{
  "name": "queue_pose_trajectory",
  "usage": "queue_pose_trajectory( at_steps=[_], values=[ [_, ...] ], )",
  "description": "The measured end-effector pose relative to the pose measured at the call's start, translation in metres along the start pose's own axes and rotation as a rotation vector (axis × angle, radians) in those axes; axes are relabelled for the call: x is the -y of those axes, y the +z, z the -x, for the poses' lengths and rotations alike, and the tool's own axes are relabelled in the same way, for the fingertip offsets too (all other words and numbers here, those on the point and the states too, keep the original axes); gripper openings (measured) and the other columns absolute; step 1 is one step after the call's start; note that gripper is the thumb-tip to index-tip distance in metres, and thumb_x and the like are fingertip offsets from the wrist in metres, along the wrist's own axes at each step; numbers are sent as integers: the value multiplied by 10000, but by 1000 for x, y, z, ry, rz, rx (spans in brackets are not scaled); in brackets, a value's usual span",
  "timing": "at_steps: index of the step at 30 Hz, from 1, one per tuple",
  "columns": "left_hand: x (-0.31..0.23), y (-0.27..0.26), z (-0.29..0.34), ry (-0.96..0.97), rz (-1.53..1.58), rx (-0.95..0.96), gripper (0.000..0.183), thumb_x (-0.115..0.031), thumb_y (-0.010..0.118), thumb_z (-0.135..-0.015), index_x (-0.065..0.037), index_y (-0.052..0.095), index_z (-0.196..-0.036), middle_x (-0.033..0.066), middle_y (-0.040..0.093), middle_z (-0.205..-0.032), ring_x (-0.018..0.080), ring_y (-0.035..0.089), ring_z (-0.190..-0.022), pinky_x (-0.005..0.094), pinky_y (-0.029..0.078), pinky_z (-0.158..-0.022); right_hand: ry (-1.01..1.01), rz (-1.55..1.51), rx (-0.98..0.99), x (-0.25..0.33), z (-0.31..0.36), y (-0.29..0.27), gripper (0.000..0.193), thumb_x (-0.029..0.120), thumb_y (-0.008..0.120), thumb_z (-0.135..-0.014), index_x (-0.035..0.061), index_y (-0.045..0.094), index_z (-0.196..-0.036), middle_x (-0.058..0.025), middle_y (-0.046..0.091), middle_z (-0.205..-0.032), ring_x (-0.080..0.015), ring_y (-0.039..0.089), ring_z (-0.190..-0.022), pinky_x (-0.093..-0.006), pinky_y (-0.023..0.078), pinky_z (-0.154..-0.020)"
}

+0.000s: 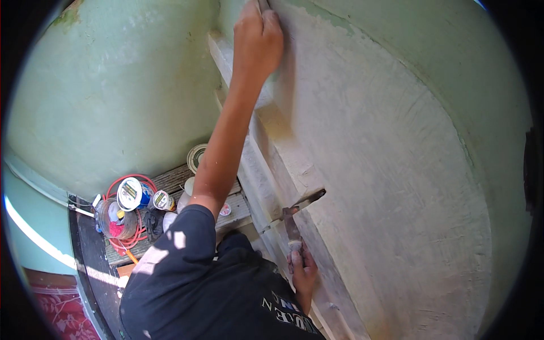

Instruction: The person is sanding a white surface using a putty knife and sandpaper.

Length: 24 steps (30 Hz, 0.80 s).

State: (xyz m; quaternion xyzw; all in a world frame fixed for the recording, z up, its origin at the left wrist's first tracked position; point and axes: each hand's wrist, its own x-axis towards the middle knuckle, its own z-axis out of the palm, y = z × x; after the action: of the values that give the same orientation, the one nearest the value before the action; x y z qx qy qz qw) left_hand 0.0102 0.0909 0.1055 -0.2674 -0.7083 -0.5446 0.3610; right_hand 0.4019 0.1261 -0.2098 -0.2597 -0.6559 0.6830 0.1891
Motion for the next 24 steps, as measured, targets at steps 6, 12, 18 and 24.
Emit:
queue_pose_trajectory(
  at_steps=[6, 12, 18, 24],
  values=[
    [-32, 4, 71, 226, 165, -65, 570, -109, 470, -1022, 93, 384, -1549, 320, 518, -1499, 447, 508, -1396, 420, 371, -1171, -15, 43, -27, -15, -1, -3, 527, 147, 611, -1039, 4, 484, -1531, 12, 613, -844, -23, 459, -633, -189, 361, -548],
    [-17, -6, 11, 25, 154, 75, 508, -114, 449, -1011, 111, 440, -1467, 359, 560, -1380, 480, 540, -1310, 462, 407, -1116, 18, 0, -11, 12, -5, 2, 529, 144, 607, -1030, -10, 491, -1523, 10, 610, -831, -20, 436, -608, -187, 352, -541],
    [-23, 10, 55, 413, 119, -92, 624, -61, 501, -968, 183, 315, -1512, 432, 512, -1361, 589, 499, -1252, 535, 417, -1095, 2, -19, -10, 2, -3, -2, 545, 157, 616, -1027, -1, 486, -1532, 7, 611, -831, -22, 449, -616, -183, 352, -545],
    [3, 14, 8, 109, 55, -62, 529, -85, 447, -1026, 177, 388, -1482, 385, 623, -1285, 510, 621, -1192, 482, 490, -1022, 15, 19, 1, -2, -2, -3, 551, 167, 620, -1027, 14, 485, -1538, 7, 613, -835, -21, 452, -620, -180, 355, -550]
  ],
)
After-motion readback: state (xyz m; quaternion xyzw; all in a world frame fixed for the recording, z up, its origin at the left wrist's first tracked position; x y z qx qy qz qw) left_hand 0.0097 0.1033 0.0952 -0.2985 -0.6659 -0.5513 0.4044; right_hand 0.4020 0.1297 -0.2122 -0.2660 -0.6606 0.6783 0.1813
